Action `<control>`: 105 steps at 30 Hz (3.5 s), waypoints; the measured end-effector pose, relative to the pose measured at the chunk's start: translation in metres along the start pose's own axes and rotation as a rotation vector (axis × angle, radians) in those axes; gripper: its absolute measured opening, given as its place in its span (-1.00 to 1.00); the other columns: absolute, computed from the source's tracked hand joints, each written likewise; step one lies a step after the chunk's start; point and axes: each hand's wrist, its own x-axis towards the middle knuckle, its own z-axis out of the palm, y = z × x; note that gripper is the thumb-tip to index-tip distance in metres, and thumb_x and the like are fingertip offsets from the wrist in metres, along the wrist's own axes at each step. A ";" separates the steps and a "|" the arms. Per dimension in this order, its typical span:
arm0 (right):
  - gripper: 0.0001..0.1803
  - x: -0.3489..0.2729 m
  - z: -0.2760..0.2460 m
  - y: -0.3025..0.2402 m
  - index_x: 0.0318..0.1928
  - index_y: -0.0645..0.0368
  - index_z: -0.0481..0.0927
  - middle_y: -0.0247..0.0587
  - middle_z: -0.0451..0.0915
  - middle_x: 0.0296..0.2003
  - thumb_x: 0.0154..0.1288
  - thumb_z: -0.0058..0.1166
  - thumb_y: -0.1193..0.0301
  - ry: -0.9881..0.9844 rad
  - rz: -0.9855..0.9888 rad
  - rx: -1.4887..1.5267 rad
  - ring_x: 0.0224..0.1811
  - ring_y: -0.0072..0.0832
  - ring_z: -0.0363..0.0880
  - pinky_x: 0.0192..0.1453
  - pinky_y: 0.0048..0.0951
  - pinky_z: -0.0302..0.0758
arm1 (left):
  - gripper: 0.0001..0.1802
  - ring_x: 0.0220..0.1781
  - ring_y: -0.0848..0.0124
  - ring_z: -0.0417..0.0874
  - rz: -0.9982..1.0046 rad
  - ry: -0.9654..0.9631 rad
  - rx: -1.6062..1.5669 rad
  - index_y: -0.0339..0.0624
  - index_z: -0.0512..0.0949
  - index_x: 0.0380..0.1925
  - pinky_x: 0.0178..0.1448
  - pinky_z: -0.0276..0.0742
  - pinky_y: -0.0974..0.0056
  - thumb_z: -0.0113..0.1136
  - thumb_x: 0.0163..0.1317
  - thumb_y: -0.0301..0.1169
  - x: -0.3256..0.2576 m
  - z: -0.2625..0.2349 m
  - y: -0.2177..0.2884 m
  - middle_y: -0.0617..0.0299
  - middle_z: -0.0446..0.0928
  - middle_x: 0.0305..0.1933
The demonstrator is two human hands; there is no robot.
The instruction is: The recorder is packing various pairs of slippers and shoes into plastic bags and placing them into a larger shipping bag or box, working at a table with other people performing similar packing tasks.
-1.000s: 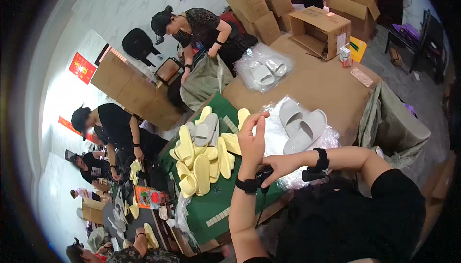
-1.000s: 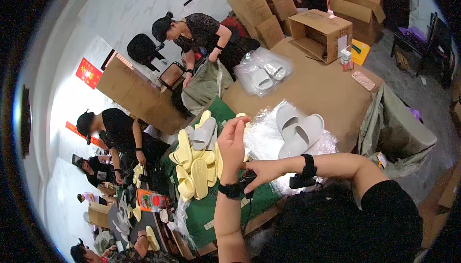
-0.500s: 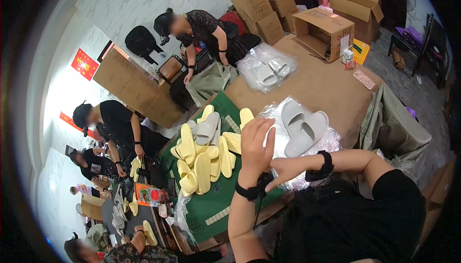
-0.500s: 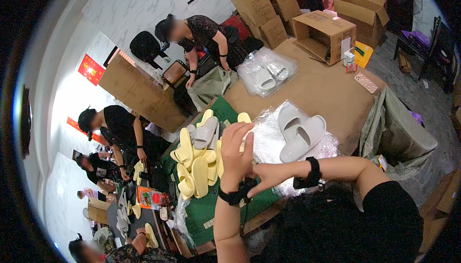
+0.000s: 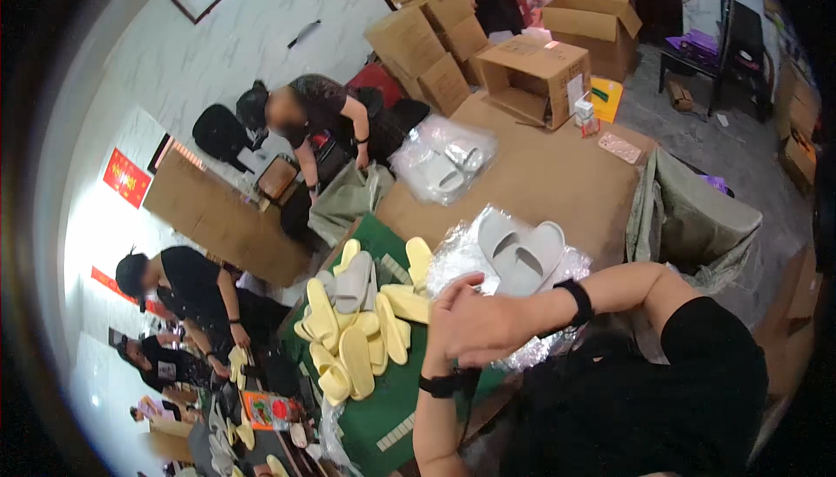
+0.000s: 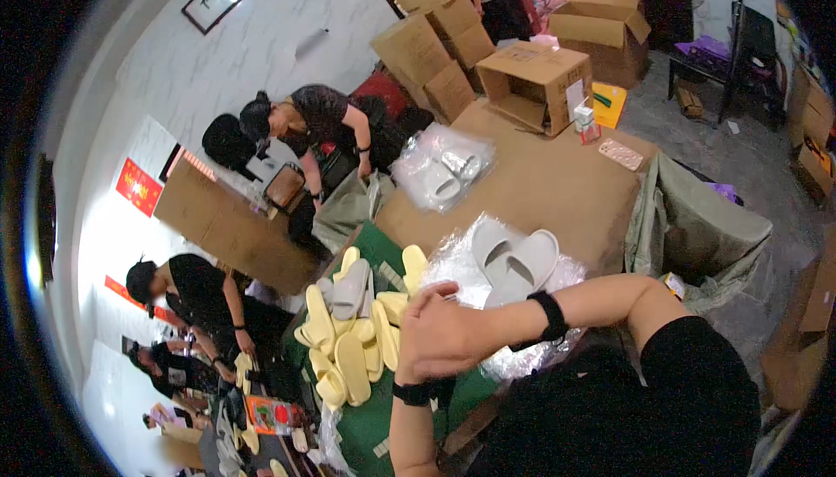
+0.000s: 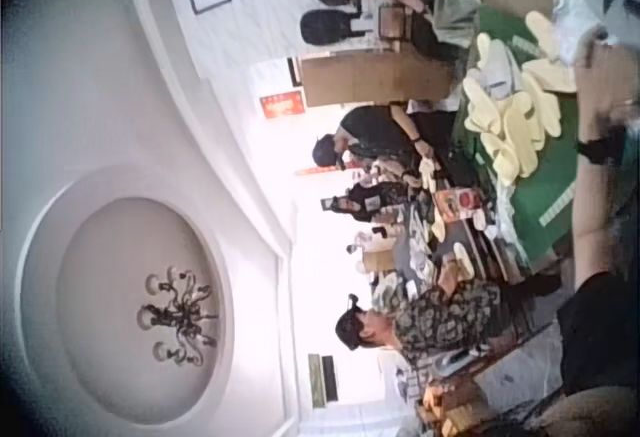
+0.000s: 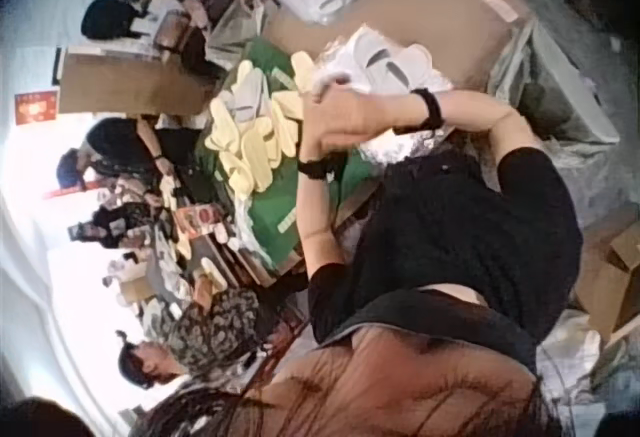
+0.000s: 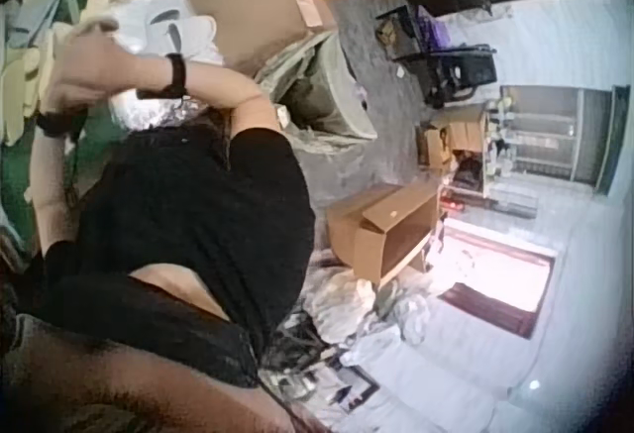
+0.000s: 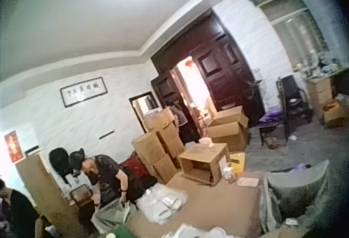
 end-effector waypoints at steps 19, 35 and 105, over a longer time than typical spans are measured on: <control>-0.65 0.019 0.038 -0.065 -0.13 0.27 0.51 -0.23 0.60 -0.37 0.20 0.12 0.26 -0.427 -0.273 0.454 -0.41 -0.34 0.54 -0.39 -0.37 0.43 | -0.82 -0.26 0.63 0.51 -0.145 -0.540 0.388 -0.26 0.51 -0.21 -0.14 0.45 0.48 0.16 0.18 -0.47 -0.007 0.060 0.001 0.32 0.54 -0.29; -0.62 0.000 0.070 -0.059 -0.16 0.26 0.48 -0.18 0.53 -0.32 0.13 0.16 0.23 -0.476 0.037 0.267 -0.29 -0.28 0.51 -0.22 -0.34 0.42 | -0.75 -0.10 0.51 0.50 -0.066 -0.472 0.078 -0.31 0.50 -0.09 0.04 0.42 0.39 0.08 0.24 -0.49 -0.031 0.034 -0.044 0.22 0.56 -0.15; -0.67 -0.108 -0.062 0.140 -0.09 0.21 0.59 -0.22 0.65 -0.30 0.25 0.06 0.25 -0.868 1.002 1.004 -0.30 -0.58 0.57 -0.24 -0.51 0.48 | -0.82 -0.39 0.35 0.50 1.012 -0.419 1.352 -0.21 0.49 -0.49 -0.29 0.38 0.30 0.05 -0.01 -0.33 0.080 0.160 -0.085 0.22 0.46 -0.48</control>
